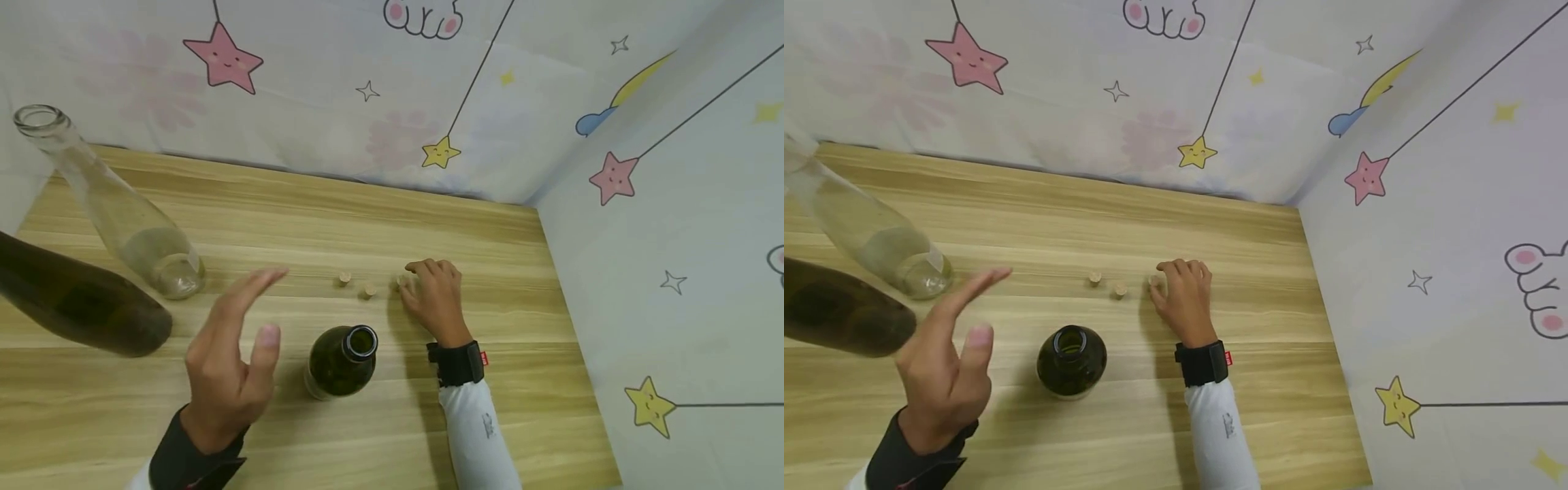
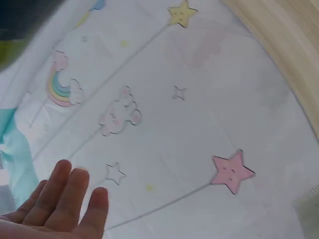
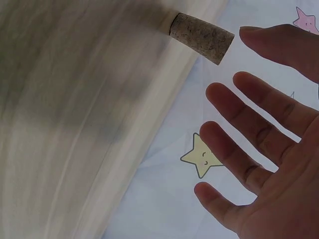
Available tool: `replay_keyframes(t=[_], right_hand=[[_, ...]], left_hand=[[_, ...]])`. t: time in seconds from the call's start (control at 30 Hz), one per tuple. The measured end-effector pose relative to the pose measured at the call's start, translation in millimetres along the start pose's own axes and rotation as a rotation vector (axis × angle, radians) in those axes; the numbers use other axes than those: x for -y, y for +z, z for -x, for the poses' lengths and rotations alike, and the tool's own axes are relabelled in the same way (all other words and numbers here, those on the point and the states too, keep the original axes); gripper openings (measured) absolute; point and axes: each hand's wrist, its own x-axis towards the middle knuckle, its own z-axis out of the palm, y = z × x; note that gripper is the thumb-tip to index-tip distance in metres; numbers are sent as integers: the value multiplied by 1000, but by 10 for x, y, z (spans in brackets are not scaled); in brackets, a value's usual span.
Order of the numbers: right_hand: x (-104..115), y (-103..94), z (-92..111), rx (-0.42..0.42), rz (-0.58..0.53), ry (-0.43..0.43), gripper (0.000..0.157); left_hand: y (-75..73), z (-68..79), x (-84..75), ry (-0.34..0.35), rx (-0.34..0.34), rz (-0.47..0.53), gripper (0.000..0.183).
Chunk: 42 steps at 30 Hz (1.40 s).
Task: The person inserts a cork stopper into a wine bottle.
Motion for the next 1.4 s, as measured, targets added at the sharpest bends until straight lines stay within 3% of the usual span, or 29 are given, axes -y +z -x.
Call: replay_keyframes(t=[0.1,0.17,0.27,0.33,0.5,1.17,1.27,1.4], right_hand=[[-9,8,10,4,-14,4,27],[-14,8,17,1,-25,6,28],[-19,11,35,-5,-34,1,30],[-25,17,50,-8,-37,-6,31],[-21,23,65,-5,-35,0,31],[-6,64,71,1,-56,17,17],[64,-64,51,-51,-79,-20,16],[263,-504,-24,-161,-133,-105,16]], left_hand=[[-145,62,200,-192,150,-221,47],[-231,128,320,-302,330,-323,45],[-296,236,443,-396,550,-386,50],[-310,302,485,-427,624,-381,52],[-316,383,539,-426,599,-380,53],[-280,395,512,-404,524,-357,51],[-284,377,498,-389,498,-364,50],[-267,380,488,-386,482,-352,51]])
